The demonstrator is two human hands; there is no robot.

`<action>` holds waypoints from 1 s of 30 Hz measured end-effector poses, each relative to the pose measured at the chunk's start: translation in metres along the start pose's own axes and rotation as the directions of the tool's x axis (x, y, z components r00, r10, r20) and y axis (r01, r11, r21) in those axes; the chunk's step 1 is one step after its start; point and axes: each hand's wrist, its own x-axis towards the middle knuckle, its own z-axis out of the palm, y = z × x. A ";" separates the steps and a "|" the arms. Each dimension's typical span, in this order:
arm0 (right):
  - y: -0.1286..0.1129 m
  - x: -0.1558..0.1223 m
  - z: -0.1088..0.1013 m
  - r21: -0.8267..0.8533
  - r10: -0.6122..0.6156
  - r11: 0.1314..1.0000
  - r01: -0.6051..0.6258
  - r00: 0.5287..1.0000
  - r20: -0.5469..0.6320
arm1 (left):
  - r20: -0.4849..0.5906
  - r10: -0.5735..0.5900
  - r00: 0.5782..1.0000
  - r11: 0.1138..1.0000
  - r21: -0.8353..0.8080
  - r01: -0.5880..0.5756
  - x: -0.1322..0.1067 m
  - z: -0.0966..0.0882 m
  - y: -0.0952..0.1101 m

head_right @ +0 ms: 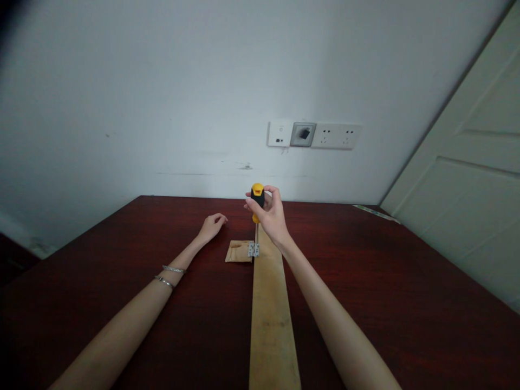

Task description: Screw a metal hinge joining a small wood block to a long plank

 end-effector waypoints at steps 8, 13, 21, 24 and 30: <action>0.008 0.000 -0.003 -0.041 0.004 0.999 -0.002 1.000 0.030 | 0.006 -0.006 1.000 1.000 -0.001 0.006 0.000 -0.001 0.000; 0.009 0.003 -0.006 -0.060 -0.011 0.998 0.011 1.000 -0.001 | 0.006 -0.005 1.000 1.000 -0.003 0.005 -0.001 -0.001 0.000; 0.000 -0.001 0.001 -0.079 -0.040 0.996 0.040 0.999 -0.007 | -0.001 0.005 1.000 1.000 -0.001 -0.005 0.000 0.000 -0.002; 0.002 -0.002 0.000 -0.122 -0.032 0.992 0.035 0.999 0.022 | 0.000 0.002 1.000 1.000 -0.002 -0.002 0.000 0.000 -0.002; 0.008 0.002 -0.007 -0.031 0.017 0.999 -0.016 0.999 0.040 | 0.005 0.006 1.000 1.000 -0.004 -0.006 0.000 0.000 -0.001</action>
